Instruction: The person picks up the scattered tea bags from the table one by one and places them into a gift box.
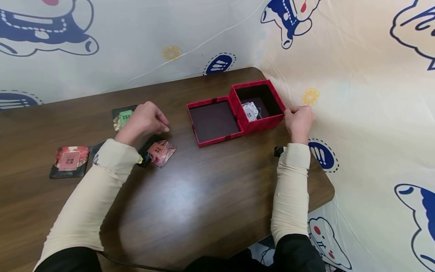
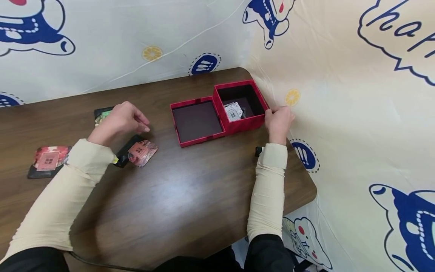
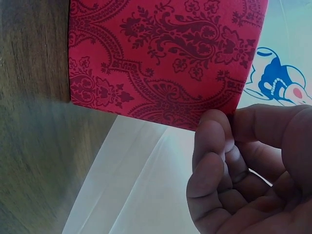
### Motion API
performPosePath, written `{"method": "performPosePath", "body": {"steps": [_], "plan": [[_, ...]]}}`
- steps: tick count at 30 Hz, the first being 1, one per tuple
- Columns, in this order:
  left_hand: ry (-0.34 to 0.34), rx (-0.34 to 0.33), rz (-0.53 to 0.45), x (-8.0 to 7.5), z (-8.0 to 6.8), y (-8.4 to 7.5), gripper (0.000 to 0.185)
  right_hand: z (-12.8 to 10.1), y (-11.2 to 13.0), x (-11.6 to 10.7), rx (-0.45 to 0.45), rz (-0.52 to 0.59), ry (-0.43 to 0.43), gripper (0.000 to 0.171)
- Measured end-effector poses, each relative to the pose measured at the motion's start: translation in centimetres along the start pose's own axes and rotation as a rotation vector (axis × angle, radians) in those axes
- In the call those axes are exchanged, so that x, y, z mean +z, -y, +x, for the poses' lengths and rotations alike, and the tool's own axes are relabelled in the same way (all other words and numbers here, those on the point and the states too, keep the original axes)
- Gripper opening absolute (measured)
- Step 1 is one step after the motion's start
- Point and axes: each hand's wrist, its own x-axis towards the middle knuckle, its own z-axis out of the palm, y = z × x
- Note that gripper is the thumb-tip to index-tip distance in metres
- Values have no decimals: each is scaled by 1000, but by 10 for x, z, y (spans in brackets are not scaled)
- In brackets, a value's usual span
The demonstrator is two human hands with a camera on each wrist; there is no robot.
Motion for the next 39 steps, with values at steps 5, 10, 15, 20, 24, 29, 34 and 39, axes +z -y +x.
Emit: {"method": "performPosePath", "body": {"steps": [5,10,15,20,24,29,34,39], "plan": [[16,-34,-34,1,-5,16,13,0,0,1,4,9,-1,32],[13,-21,33,2,-6,26,12,-1,-2,2,-2,3,-4,32],[20,-27,130,4,-6,37,15,-1,-3,2,2,6,-3,32],[-3,-19,197,6,-4,41,14,0,-1,3,5,5,-9,31],[-9,-23,232,8,-4,43,12,-1,0,4,2,3,-9,31],[-10,11,255,8,-3,45,10,-1,0,4,2,9,-9,31],[25,22,286,3,-4,43,11,-2,-1,4,15,17,4,31],[55,-33,252,-4,-7,39,6,-1,0,4,23,13,5,31]]}}
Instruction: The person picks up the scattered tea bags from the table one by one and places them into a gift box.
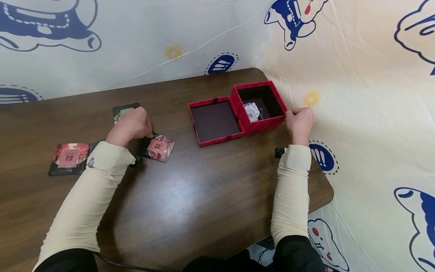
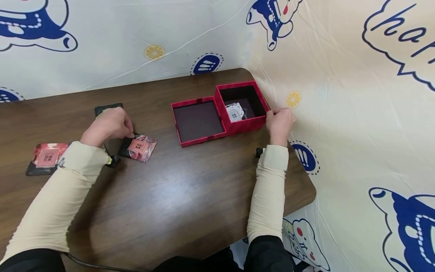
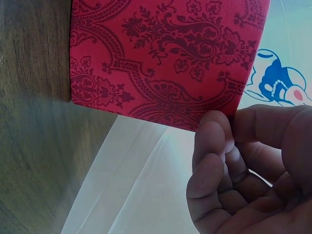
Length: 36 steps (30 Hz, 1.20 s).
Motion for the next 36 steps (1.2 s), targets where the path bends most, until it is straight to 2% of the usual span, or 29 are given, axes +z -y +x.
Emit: {"method": "performPosePath", "body": {"steps": [8,11,16,18,23,26,31,36], "plan": [[20,-9,-89,-4,-1,0,11,1,-1,-2,-10,-7,-8,30],[19,-2,-94,-6,-1,-1,6,1,-1,-2,-12,-1,-11,30],[47,17,-130,-16,-4,0,9,0,-1,-4,-16,-7,-21,31],[69,20,-208,-24,-5,0,10,0,-1,-3,-22,-15,-24,31],[102,-11,-513,-48,-7,1,17,-1,1,-3,-23,-11,-14,30],[94,-25,-607,-56,-5,-3,21,-1,1,-3,-12,-6,-7,30],[32,-51,-722,-54,5,-18,20,-2,1,-4,-15,-18,-15,31],[-57,-87,-917,-47,14,-35,16,-2,1,-1,-35,-20,-27,30]]}}
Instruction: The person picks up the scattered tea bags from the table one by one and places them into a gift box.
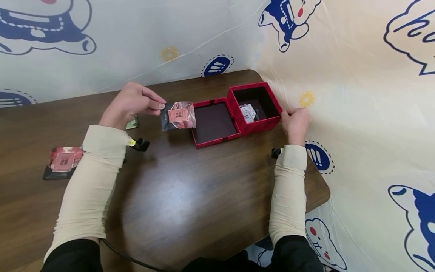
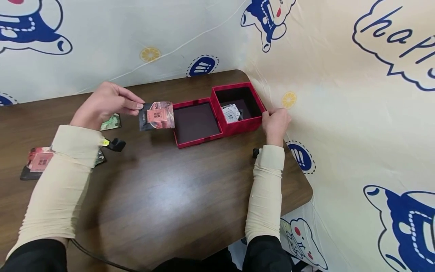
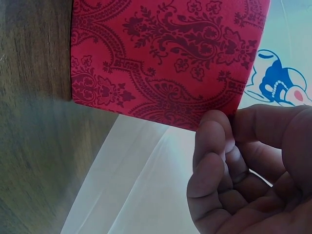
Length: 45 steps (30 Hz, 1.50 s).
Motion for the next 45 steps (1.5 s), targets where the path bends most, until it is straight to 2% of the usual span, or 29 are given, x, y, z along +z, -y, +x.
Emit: {"method": "performPosePath", "body": {"steps": [2,10,14,22,35,39,45], "plan": [[-24,5,-51,7,2,-2,16,1,-1,1,-7,-4,1,31],[-76,44,-60,41,13,-16,22,2,-1,2,-9,-10,-8,30],[-108,28,-77,55,17,-24,23,3,1,4,-8,-8,20,30],[-100,42,-75,82,28,-40,21,4,0,4,-6,-4,8,30],[-77,43,-220,116,45,-52,20,5,-1,8,10,12,11,29],[-97,63,-191,128,49,-55,20,5,-2,9,9,16,18,30],[-100,122,-44,151,53,-69,18,5,-4,5,-9,-16,-28,30]]}}
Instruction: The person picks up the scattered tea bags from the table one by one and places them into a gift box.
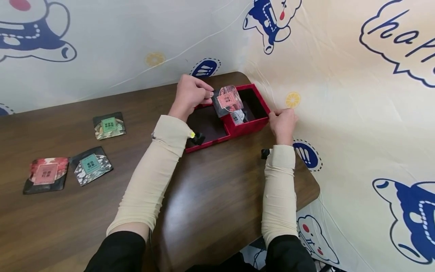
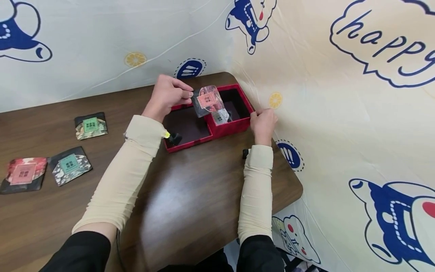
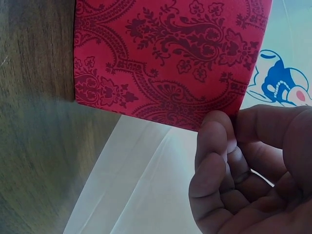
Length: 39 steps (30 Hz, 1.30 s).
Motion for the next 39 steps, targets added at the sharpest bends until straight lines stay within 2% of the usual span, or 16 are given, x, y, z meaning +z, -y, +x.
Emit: {"method": "performPosePath", "body": {"steps": [5,9,17,20,26,33,39], "plan": [[-34,-4,37,12,3,-3,18,0,1,0,-21,2,3,30],[-28,-4,59,24,9,-3,16,0,0,0,-12,4,-10,30],[-58,4,169,40,16,-2,16,1,-2,1,-40,-1,-23,30],[-60,35,244,47,19,-4,17,1,-2,1,-46,-3,-40,30],[-59,139,437,62,24,-9,17,0,-4,4,-65,-4,-65,29],[-67,202,541,76,27,-10,19,1,-6,5,-100,-3,-81,29],[-58,249,692,89,30,-12,20,2,-7,2,-94,-1,-71,30]]}}
